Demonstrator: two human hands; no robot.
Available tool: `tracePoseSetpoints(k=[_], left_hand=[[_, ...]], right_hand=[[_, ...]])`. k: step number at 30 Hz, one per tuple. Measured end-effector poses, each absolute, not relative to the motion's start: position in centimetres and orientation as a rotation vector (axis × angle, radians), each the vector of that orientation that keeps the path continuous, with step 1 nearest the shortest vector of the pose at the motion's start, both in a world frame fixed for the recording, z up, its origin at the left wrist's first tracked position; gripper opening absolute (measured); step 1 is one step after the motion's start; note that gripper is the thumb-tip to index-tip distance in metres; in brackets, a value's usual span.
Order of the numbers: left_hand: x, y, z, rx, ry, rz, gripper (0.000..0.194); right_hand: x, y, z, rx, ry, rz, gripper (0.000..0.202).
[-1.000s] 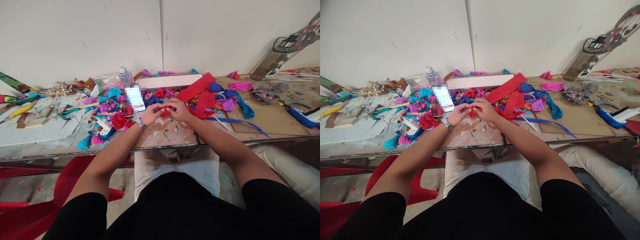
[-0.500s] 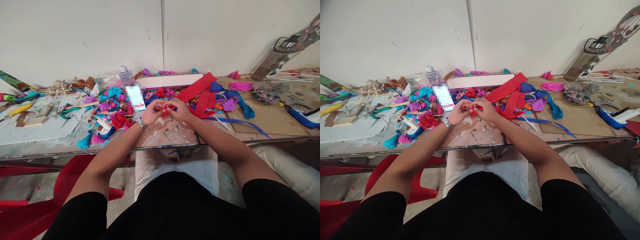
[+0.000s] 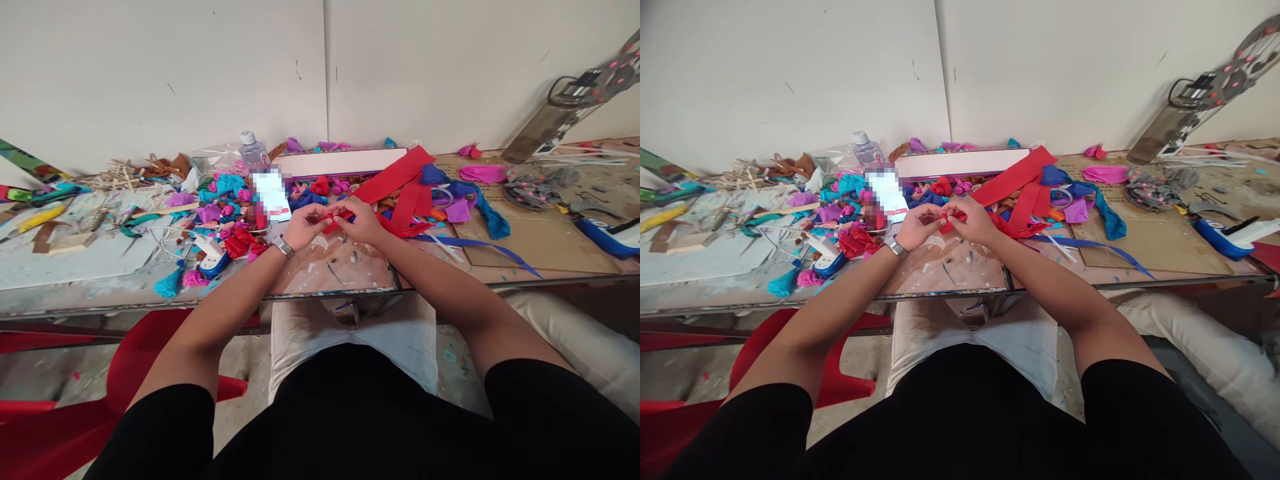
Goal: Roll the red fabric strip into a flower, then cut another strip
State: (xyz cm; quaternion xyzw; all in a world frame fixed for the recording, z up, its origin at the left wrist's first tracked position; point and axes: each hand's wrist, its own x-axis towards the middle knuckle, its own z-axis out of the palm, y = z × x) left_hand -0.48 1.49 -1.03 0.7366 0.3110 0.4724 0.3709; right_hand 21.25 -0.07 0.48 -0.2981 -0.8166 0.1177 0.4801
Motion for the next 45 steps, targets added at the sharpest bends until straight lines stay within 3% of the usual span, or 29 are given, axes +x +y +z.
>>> tracePoseSetpoints(k=[20, 45], left_hand=[[-0.49, 1.99, -1.15, 1.710, 0.714, 1.221, 0.043], [-0.60, 2.21, -1.03, 1.637, 0.747, 1.219, 0.050]], right_hand=[[21.22, -0.12, 0.52, -0.766, -1.950, 0.259, 0.019], [21.43, 0.20, 0.29, -0.816, -1.930, 0.325, 0.043]])
